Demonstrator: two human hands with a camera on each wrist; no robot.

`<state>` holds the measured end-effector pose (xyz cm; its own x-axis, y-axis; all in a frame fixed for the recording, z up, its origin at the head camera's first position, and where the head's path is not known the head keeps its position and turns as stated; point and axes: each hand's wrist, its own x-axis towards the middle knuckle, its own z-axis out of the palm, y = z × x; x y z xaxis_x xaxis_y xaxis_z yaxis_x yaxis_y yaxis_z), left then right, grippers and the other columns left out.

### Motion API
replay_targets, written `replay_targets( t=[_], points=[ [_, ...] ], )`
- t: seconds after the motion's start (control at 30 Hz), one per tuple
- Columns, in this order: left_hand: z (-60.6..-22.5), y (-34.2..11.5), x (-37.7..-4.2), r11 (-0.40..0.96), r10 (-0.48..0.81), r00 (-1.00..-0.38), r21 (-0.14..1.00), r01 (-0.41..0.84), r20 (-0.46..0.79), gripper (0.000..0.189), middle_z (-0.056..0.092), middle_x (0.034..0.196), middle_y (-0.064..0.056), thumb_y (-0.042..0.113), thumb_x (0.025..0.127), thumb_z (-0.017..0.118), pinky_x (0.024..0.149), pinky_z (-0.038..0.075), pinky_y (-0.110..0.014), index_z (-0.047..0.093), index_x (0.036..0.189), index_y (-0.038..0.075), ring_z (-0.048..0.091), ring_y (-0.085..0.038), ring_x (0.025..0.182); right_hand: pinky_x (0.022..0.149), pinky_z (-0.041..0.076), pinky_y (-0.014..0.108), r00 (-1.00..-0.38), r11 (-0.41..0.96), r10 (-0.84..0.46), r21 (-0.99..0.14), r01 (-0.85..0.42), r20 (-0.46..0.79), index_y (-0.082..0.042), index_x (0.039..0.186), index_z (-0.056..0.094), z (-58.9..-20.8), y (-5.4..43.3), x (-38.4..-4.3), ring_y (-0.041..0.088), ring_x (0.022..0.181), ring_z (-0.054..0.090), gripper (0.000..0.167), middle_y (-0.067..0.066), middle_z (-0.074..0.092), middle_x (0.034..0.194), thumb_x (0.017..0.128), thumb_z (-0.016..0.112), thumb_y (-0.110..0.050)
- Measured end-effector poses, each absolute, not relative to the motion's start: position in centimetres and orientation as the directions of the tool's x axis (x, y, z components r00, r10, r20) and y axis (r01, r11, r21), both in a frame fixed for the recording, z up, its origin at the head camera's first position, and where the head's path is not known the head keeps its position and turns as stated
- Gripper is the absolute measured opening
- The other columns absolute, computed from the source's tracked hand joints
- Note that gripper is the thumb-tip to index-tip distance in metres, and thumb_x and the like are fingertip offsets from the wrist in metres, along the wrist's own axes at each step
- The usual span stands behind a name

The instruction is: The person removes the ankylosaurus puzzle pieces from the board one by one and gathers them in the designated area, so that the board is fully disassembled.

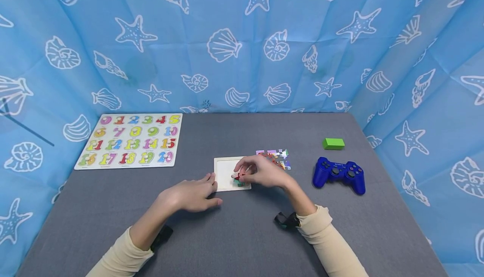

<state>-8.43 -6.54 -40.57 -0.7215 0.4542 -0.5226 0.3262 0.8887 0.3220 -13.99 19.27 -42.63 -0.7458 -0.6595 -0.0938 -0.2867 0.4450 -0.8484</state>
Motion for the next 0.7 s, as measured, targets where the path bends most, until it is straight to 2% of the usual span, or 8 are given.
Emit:
replay_targets(
  t=[0.17,0.37,0.7],
  points=[
    [-40.6,-6.5,-8.4,0.888,0.454,-0.723,0.323,0.326,-0.520,0.079,0.034,0.177,-0.020,0.054,0.108,0.062,0.126,0.039,-0.065,0.047,0.162,-0.001,0.041,-0.033,0.163,0.075,0.061,0.028,-0.757,0.438,-0.640,-0.872,-0.218,-0.132,0.000,0.122,0.073,-42.3,21.7,-13.8,0.014,0.081,0.069,0.022,0.017,0.073,0.103,0.100,0.075,-0.002],
    [-40.6,-6.6,-8.3,0.883,0.463,-0.726,0.334,0.329,-0.509,0.080,0.034,0.177,-0.020,0.053,0.107,0.063,0.127,0.038,-0.065,0.044,0.163,-0.002,0.038,-0.032,0.165,0.078,0.066,0.040,-0.753,0.481,-0.636,-0.850,-0.216,-0.169,0.004,0.125,0.071,-41.8,25.1,-13.5,0.016,0.084,0.072,0.023,0.019,0.073,0.103,0.102,0.070,0.000],
    [-40.5,-6.5,-8.2,0.880,0.467,-0.727,0.339,0.331,-0.502,0.078,0.034,0.177,-0.020,0.052,0.107,0.064,0.126,0.038,-0.066,0.047,0.162,-0.002,0.037,-0.032,0.165,0.077,0.064,0.035,-0.786,0.595,-0.567,-0.783,-0.182,-0.248,0.004,0.124,0.073,-41.6,28.7,-13.5,0.015,0.085,0.071,0.022,0.016,0.073,0.105,0.103,0.069,-0.001]
  ],
)
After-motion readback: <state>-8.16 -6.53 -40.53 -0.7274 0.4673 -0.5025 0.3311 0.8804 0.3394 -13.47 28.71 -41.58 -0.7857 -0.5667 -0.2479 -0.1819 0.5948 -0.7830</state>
